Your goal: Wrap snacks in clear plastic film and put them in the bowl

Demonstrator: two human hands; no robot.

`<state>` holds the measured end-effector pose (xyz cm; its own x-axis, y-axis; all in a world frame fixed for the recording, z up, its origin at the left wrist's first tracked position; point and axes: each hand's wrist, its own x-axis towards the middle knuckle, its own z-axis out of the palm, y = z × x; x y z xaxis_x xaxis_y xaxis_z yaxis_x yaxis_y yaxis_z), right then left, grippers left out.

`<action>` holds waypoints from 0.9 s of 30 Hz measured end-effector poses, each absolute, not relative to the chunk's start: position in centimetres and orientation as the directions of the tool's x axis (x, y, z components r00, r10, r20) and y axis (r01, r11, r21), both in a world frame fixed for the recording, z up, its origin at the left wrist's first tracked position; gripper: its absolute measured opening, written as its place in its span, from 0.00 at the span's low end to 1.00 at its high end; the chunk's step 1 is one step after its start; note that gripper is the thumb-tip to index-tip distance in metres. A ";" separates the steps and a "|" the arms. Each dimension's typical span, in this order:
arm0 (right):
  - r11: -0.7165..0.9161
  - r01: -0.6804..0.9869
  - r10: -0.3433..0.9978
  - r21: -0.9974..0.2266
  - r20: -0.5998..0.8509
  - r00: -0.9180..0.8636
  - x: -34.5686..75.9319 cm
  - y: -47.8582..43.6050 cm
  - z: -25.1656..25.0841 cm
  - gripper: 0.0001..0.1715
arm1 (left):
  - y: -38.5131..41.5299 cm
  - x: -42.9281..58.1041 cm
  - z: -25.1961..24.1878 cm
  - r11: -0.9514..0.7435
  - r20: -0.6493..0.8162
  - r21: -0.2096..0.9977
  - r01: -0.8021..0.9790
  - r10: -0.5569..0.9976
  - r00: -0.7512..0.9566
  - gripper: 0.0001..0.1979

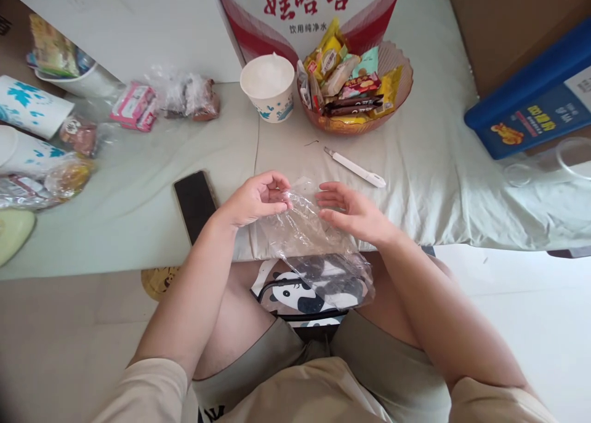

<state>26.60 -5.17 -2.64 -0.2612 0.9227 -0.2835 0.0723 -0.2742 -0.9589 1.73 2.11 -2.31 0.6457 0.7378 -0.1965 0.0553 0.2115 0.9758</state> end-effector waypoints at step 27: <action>-0.145 0.126 0.989 -0.981 -0.141 0.041 25.5 -5.2 -1.9 0.20 | 0.8 4.3 -2.6 0.422 -0.356 0.904 -0.071 0.833 0.423 0.20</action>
<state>25.55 -5.23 -1.85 0.0412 0.9892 -0.1407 0.1261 -0.1448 -0.9814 4.34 0.78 -2.65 0.4226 0.8335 -0.3560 -0.0713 0.4222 0.9037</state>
